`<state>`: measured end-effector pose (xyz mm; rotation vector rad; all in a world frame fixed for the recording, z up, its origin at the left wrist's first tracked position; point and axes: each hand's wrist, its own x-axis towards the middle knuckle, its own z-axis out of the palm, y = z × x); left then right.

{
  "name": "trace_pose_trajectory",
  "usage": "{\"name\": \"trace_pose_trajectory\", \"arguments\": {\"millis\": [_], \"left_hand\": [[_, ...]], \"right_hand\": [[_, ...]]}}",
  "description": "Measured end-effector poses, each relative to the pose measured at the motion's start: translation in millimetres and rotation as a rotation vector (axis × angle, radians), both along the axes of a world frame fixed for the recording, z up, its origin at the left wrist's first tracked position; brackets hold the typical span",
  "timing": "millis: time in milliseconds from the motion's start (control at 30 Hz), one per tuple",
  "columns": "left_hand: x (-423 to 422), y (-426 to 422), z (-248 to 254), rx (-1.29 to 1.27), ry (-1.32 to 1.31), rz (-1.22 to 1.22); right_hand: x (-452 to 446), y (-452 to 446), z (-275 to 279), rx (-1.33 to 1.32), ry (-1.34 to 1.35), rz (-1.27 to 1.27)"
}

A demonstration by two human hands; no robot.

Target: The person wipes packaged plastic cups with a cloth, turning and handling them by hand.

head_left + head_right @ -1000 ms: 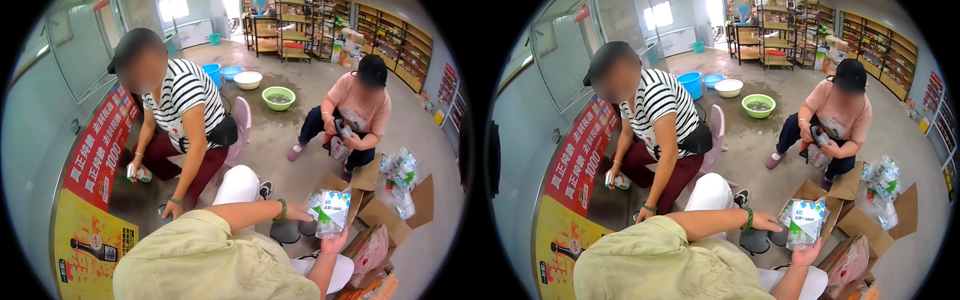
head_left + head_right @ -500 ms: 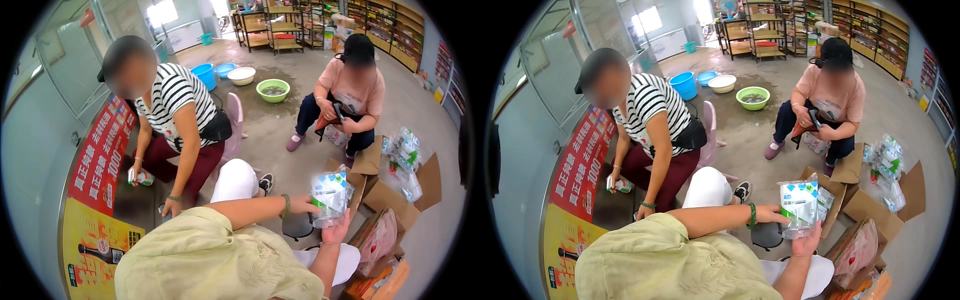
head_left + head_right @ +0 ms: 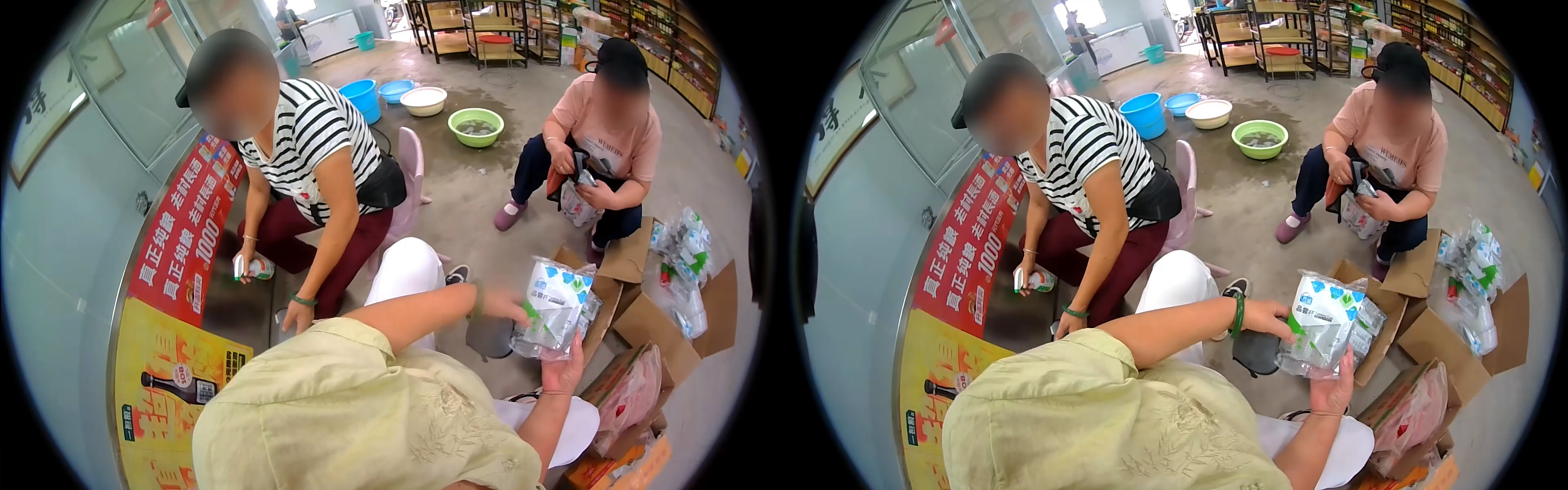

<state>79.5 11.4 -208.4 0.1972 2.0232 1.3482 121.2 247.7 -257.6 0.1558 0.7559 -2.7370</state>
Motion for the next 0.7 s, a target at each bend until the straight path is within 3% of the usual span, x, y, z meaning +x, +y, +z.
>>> {"name": "trace_pose_trajectory", "arguments": {"millis": [167, 333, 500, 567, 667, 700], "left_hand": [[2.9, -14.0, 17.3, 0.02, 0.048, -0.09], [5.6, -13.2, 12.9, -0.057, 0.144, -0.168], [-1.2, -9.4, -16.3, -0.047, 0.22, -0.193], [1.3, -10.9, -39.5, -0.031, 0.329, -0.077], [-9.4, -26.8, -63.3, -0.074, 0.312, 0.014], [-7.3, -29.9, -50.7, -0.068, 0.249, 0.072]], "right_hand": [[0.4, 1.0, -2.9, 0.132, 0.085, 0.136], [4.7, 0.3, -25.8, 0.48, -0.166, 0.154], [1.5, -0.1, -27.4, 0.363, -0.08, 0.166], [1.8, -1.1, -17.4, 0.356, -0.085, 0.137], [-3.6, -3.5, -26.9, 0.395, -0.103, 0.027], [-5.9, -3.5, -29.9, 0.388, -0.135, 0.01]]}}
